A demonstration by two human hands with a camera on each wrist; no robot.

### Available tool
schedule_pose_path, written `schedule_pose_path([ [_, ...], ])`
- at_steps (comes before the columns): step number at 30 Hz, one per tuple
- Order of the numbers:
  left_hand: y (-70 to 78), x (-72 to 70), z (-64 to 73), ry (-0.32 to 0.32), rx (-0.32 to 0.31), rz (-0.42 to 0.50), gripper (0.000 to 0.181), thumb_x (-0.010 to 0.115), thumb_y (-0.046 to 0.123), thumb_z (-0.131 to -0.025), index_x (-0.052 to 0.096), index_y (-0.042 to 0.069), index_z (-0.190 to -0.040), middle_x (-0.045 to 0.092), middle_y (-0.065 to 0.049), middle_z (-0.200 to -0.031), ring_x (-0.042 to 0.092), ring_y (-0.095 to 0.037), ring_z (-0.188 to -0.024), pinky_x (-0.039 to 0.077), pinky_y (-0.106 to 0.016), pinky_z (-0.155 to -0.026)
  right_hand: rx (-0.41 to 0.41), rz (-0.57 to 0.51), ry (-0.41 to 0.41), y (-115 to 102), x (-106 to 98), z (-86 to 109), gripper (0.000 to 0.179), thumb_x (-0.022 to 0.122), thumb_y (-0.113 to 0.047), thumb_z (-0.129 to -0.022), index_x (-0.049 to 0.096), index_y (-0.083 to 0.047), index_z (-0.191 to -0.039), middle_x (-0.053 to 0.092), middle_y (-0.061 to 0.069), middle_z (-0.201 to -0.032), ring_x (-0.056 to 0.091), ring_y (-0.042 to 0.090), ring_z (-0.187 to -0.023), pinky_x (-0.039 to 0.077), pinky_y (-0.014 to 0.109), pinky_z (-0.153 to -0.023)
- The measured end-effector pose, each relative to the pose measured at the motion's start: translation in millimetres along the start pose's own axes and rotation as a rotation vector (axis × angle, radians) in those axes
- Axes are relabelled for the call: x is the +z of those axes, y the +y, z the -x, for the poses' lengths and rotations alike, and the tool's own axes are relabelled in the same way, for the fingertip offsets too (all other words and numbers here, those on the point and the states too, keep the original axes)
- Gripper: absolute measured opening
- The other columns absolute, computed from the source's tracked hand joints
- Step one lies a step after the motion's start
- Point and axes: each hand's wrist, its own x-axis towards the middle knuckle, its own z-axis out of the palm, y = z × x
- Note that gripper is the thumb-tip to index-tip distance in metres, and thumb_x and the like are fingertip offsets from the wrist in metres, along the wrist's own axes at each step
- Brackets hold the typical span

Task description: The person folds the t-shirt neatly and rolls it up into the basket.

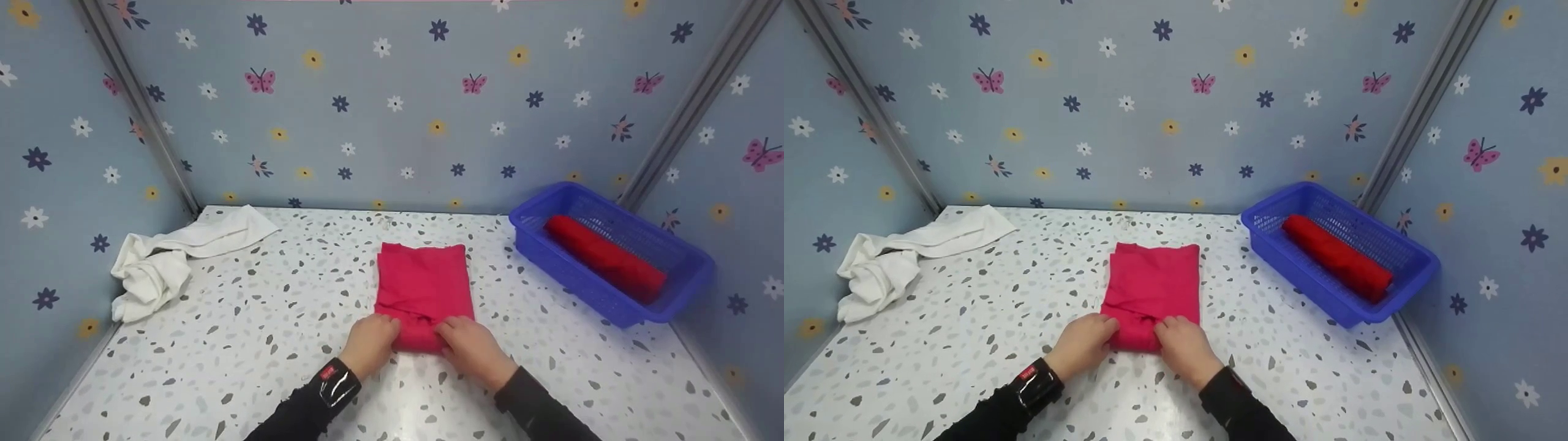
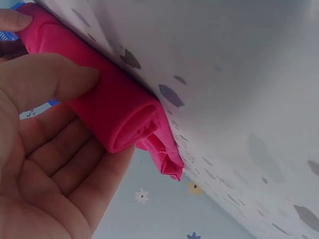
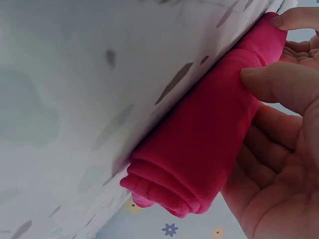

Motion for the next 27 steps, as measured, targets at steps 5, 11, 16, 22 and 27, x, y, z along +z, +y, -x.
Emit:
schedule_pose_path([
  [5, 2.6, -2.2, 1.4, -0.011, -0.024, 0.038, 0.017, 0.079, -0.006, -0.077, 0.068, 0.004, -0.085, 0.068, -0.011, -0.082, 0.069, -0.03, -0.077, 0.058, -0.044, -0.067, -0.02, -0.002, -0.004, 0.0, -1.5, 2.6, 0.029, 0.086, -0.003, -0.085, 0.073, -0.001, -0.111, 0.072, 0.013, -0.102, 0.07, 0.03, -0.095, 0.06, 0.043, -0.087],
  [11, 2.9, -4.0, 3.6, -0.003, -0.019, 0.065, 0.02, 0.082, -0.005, -0.074, 0.067, 0.004, -0.084, 0.068, -0.011, -0.08, 0.069, -0.031, -0.076, 0.058, -0.044, -0.068, -0.025, 0.0, -0.001, -2.0, -3.0, 4.2, 0.027, 0.086, -0.002, -0.084, 0.073, -0.001, -0.108, 0.072, 0.013, -0.099, 0.07, 0.03, -0.093, 0.06, 0.043, -0.085],
  [16, -0.3, -4.2, 5.8, -0.006, -0.003, 0.107, 0.02, 0.078, -0.007, -0.072, 0.066, 0.005, -0.082, 0.067, -0.01, -0.078, 0.068, -0.031, -0.076, 0.058, -0.044, -0.071, -0.034, -0.003, 0.015, -2.2, -2.1, 5.1, 0.023, 0.084, -0.001, -0.084, 0.073, -0.001, -0.105, 0.072, 0.012, -0.096, 0.071, 0.03, -0.09, 0.06, 0.042, -0.083],
  [22, -7.8, -3.7, 6.9, 0.009, 0.04, 0.189, 0.024, 0.072, -0.008, -0.069, 0.056, 0.01, -0.072, 0.056, -0.002, -0.066, 0.06, -0.026, -0.064, 0.051, -0.04, -0.061, -0.065, -0.034, 0.044, -0.5, -1.2, 7.4, 0.018, 0.081, 0.002, -0.084, 0.073, -0.003, -0.1, 0.071, 0.009, -0.088, 0.07, 0.027, -0.083, 0.06, 0.04, -0.078],
  [27, -15.8, -2.7, 5.2, -0.021, 0.054, 0.296, 0.024, 0.07, -0.006, -0.071, 0.054, 0.012, -0.072, 0.045, 0.006, -0.064, 0.046, -0.016, -0.062, 0.043, -0.034, -0.059, -0.051, -0.084, 0.011, 2.5, -2.3, 7.6, 0.018, 0.076, 0.005, -0.085, 0.073, -0.002, -0.102, 0.072, 0.009, -0.088, 0.071, 0.028, -0.083, 0.061, 0.041, -0.08],
])
